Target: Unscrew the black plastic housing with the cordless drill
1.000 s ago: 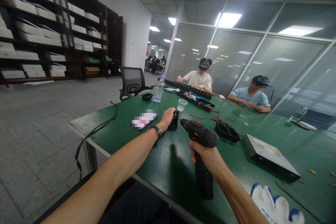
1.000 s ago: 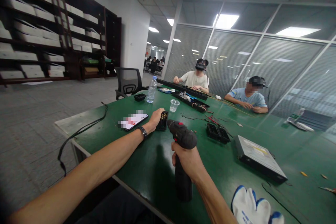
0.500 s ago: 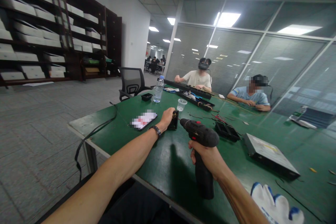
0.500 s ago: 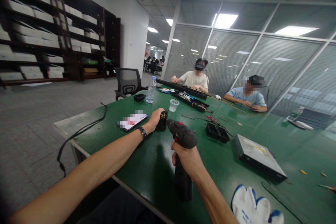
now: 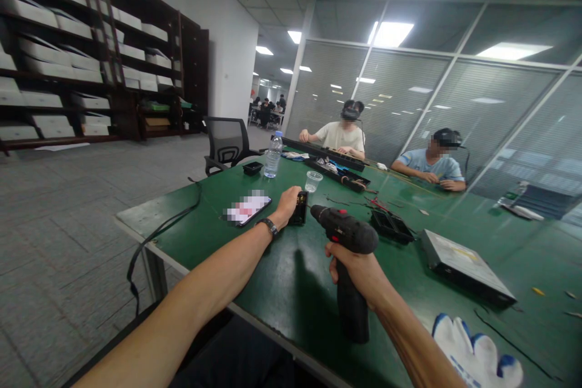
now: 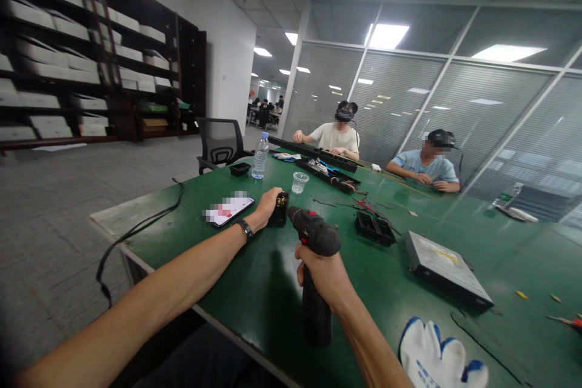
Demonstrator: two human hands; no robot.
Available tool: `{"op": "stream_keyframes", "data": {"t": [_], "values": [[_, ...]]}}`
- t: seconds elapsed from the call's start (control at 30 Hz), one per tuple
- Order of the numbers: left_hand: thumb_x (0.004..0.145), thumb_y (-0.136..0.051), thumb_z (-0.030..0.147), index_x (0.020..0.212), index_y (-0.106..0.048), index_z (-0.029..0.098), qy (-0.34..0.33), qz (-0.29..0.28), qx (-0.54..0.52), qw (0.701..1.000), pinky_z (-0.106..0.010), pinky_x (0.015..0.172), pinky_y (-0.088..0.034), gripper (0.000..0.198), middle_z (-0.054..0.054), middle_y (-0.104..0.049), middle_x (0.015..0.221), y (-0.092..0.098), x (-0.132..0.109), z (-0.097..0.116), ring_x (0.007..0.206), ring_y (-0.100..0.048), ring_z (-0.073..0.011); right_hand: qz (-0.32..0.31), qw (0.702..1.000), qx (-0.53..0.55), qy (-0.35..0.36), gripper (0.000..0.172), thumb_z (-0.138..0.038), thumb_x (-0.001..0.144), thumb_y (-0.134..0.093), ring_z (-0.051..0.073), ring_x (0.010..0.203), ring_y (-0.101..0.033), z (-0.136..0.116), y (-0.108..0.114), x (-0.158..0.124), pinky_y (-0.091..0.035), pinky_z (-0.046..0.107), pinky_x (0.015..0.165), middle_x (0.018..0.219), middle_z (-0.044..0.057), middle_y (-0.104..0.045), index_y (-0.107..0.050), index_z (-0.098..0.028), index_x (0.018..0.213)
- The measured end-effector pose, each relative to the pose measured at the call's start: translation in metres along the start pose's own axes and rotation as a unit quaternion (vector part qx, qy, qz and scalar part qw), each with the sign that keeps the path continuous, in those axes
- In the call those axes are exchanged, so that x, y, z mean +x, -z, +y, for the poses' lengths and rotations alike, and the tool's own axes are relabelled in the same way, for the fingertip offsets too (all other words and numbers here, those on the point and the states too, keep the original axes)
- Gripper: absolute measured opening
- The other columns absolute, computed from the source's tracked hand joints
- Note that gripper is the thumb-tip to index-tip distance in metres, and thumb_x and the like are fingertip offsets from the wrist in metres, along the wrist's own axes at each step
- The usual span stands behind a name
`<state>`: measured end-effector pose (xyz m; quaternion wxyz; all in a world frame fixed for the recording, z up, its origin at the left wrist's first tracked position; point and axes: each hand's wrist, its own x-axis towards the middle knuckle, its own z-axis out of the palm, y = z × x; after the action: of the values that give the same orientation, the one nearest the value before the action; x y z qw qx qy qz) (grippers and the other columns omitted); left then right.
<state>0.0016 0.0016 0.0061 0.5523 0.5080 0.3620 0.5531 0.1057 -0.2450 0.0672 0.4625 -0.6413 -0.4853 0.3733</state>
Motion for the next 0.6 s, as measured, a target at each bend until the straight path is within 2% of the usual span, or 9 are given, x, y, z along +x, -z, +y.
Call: {"op": "stream_keyframes", "data": {"t": [0.2, 0.6], "values": [[0.089, -0.059, 0.044, 0.077, -0.062, 0.023, 0.010, -0.001, -0.006, 1.000, -0.030, 0.067, -0.045, 0.024, 0.000, -0.062, 0.074, 0.0000, -0.0014, 0.0008, 0.072, -0.057, -0.0185, -0.004, 1.000, 0.005, 0.006, 0.027, -0.050, 0.071, -0.069, 0.014, 0.041, -0.047, 0.0053, 0.0006, 0.0025, -0.038, 0.028, 0.047, 0.045, 0.001, -0.064, -0.065, -0.023, 0.077], [0.086, -0.059, 0.047, 0.076, -0.061, 0.023, -0.008, 0.004, 0.002, 1.000, -0.030, 0.066, -0.044, 0.026, 0.000, -0.061, 0.074, -0.0004, -0.0006, 0.0005, 0.072, -0.056, -0.0181, -0.007, 1.000, 0.009, 0.009, 0.027, -0.048, 0.069, -0.069, 0.013, 0.038, -0.044, 0.0019, 0.0008, 0.0024, -0.033, 0.026, 0.044, 0.044, 0.001, -0.062, -0.065, -0.023, 0.077]]}}
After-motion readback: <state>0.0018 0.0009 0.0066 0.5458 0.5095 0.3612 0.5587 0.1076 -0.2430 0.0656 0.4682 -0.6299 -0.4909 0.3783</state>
